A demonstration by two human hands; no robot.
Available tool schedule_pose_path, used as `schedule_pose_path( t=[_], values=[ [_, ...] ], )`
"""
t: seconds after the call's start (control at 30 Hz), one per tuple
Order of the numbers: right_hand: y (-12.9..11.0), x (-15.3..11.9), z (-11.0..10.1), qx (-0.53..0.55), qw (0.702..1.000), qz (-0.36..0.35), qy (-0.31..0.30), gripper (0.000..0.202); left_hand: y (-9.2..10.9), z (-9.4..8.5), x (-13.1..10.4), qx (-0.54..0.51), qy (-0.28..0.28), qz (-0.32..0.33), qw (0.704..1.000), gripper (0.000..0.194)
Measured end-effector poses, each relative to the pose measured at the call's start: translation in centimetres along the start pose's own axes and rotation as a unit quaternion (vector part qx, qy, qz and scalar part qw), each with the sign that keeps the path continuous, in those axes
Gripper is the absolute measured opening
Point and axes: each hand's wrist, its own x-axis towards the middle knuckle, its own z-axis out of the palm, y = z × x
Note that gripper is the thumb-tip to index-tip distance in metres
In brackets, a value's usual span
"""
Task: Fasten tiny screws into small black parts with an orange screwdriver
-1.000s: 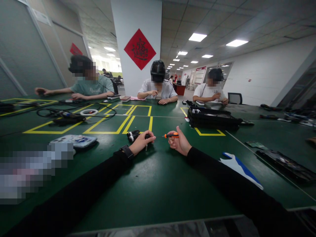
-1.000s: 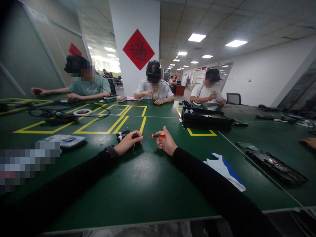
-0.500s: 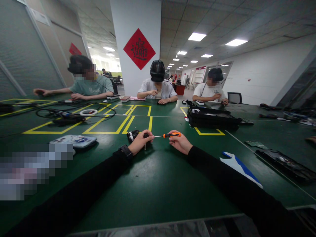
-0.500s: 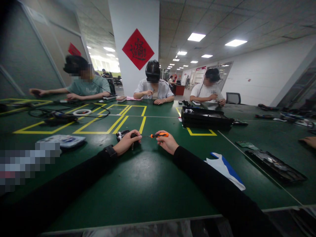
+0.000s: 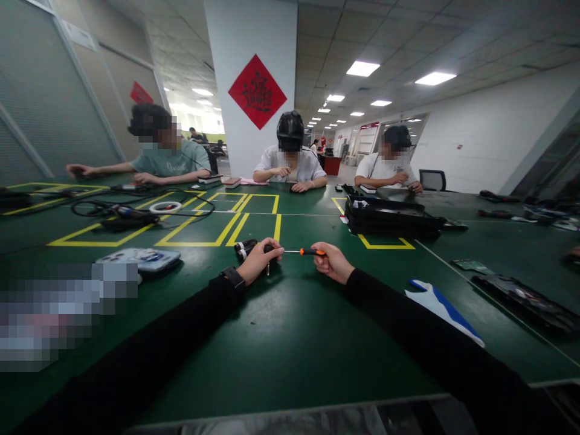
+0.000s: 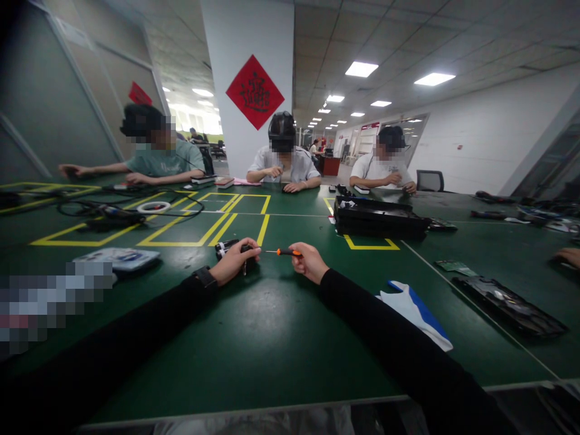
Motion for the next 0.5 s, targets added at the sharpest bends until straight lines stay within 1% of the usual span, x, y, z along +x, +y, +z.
schedule_pose_path(
  t=[0.1, 0.23, 0.33, 0.4, 0.5],
  values=[
    [0.24, 0.06, 0.01, -0.005, 1.0, -0.006, 0.002, 0.014, -0.01, -0.05, -0.01, -0.014, 0.001, -0.006, 1.0, 0.031],
    [0.46, 0.17, -0.12, -0.005, 0.999, -0.025, -0.02, 0.027, -0.06, -0.18, 0.07, -0.037, 0.012, -0.024, 0.999, 0.032],
    [0.31, 0.18, -0.12, -0.023, 0.999, -0.023, -0.029, 0.032, 0.0, -0.17, 0.08, -0.047, 0.017, -0.026, 0.998, 0.031],
    [0.15, 0.19, 0.0, -0.052, 0.998, -0.01, -0.025, 0.036, 0.08, -0.12, 0.01, -0.043, 0.008, -0.018, 0.999, 0.03],
    [0.06, 0.17, 0.32, -0.144, 0.989, 0.021, -0.019, 0.036, 0.12, -0.06, -0.09, -0.019, -0.008, 0.001, 1.0, 0.029]
  ],
)
